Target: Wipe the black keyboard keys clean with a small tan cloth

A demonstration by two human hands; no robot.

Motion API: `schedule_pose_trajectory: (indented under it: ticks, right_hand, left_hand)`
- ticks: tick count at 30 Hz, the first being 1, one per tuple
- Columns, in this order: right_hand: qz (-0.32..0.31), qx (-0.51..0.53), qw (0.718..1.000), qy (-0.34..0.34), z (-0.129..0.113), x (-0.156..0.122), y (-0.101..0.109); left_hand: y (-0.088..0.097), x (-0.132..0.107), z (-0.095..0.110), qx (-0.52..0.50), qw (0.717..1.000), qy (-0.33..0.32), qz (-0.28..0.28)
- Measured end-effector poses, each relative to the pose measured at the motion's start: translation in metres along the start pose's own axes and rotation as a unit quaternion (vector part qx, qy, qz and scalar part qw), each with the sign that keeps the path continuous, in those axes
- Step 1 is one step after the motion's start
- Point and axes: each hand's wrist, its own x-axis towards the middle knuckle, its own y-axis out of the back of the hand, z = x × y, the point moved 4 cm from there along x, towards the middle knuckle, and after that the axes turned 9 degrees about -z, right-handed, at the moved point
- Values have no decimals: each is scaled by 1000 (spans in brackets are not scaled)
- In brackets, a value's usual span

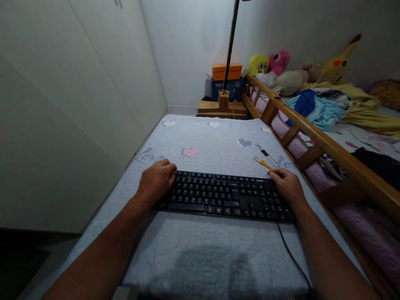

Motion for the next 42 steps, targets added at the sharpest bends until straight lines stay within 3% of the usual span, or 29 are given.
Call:
schedule_pose_trajectory:
  ticks: [9, 13, 19, 38, 42]
  right_hand:
    - [2, 4, 1000, -2, -2, 0, 1]
    - [0, 1, 1000, 1, -2, -1, 1]
    - [-5, -2, 1000, -8, -1, 1, 0]
    - [6, 2, 1000, 1, 1, 0, 1]
    - [7, 1, 1000, 6, -1, 0, 1]
  left_hand:
    - [-1, -1, -4, -12, 1000, -6, 28]
    - [-1, -1, 1, -75, 994, -48, 60]
    - [-10, 0, 15, -100, 987, -118, 35]
    - [3, -3, -3, -1, 999, 4, 31]
    - [1, -2, -3, -52, 997, -27, 44]
